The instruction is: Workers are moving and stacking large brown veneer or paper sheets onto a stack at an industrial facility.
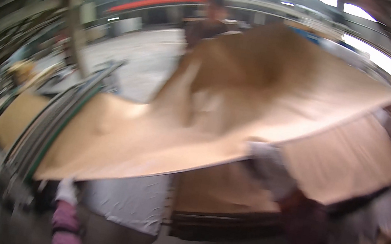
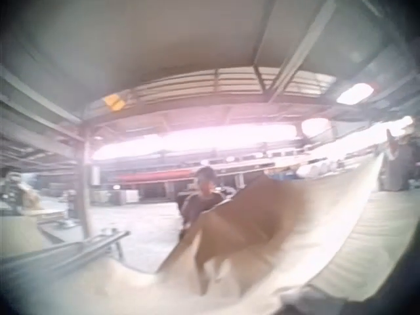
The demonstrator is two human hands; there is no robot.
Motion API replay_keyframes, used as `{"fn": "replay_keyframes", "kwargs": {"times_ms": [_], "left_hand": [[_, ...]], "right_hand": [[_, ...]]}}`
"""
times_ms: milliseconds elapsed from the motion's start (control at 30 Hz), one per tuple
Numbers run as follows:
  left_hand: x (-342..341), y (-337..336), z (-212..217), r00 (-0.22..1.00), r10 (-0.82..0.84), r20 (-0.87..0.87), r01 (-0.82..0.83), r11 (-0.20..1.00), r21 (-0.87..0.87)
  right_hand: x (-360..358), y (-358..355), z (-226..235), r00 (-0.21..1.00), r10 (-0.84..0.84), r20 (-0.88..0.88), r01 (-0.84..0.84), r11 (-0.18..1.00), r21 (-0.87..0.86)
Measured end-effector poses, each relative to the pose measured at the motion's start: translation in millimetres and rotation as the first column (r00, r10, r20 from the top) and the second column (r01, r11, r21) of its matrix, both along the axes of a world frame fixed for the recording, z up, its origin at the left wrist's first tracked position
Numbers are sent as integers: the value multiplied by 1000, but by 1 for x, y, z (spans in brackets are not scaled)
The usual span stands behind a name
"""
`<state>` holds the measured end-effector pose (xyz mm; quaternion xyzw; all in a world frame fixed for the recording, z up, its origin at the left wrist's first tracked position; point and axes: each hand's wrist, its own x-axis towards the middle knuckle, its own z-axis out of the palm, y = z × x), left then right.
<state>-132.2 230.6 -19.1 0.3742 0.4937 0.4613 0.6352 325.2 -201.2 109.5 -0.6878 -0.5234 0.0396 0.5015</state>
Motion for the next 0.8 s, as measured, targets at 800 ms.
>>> {"fn": "replay_keyframes", "kwargs": {"times_ms": [800], "left_hand": [[81, -1, -62, 917, -27, -399, 5, 998, -56]], "right_hand": [[35, -56, 111, 903, -130, -410, 187, 977, 101]]}}
